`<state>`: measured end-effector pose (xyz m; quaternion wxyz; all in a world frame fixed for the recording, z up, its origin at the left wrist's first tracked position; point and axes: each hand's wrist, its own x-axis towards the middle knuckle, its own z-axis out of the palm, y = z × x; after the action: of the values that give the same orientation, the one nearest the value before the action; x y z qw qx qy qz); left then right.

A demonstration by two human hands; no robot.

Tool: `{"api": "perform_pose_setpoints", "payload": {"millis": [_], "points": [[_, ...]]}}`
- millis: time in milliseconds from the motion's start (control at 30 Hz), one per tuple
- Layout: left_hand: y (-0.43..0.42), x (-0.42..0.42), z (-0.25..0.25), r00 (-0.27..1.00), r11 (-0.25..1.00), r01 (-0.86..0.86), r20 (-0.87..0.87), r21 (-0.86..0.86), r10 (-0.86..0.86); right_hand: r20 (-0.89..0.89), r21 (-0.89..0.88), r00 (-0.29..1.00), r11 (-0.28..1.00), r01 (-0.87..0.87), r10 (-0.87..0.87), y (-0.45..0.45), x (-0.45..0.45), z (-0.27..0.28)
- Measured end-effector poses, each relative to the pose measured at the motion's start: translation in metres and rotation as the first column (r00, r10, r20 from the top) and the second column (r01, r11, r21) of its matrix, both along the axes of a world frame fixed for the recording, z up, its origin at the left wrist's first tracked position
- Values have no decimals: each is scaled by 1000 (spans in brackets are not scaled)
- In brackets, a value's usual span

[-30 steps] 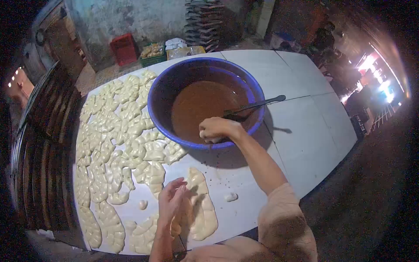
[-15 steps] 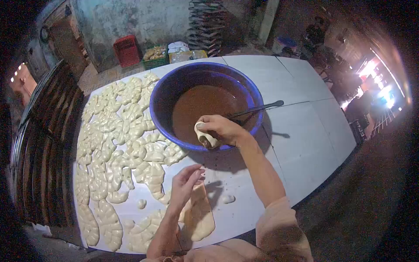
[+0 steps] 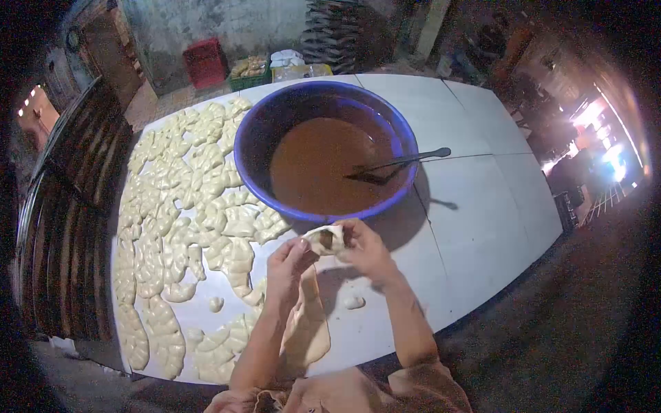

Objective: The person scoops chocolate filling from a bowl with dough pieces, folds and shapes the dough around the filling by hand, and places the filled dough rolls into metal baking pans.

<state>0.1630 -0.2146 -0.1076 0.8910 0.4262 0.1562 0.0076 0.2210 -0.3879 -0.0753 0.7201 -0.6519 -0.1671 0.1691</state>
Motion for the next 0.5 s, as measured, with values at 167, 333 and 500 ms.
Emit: {"api": "perform_pose_setpoints", "payload": {"millis": [167, 333, 500], "points": [[-10, -5, 11, 999, 995, -23, -20, 101, 25, 548, -312, 829, 892, 327, -112, 26, -35, -10], [-21, -3, 9, 995, 969, -70, 84, 236, 52, 437, -257, 846, 859, 442, -305, 29, -38, -31], [5, 9, 21, 962, 930, 264, -140, 256, -235, 13, -102, 980, 975, 197, -196, 16, -39, -35]]}}
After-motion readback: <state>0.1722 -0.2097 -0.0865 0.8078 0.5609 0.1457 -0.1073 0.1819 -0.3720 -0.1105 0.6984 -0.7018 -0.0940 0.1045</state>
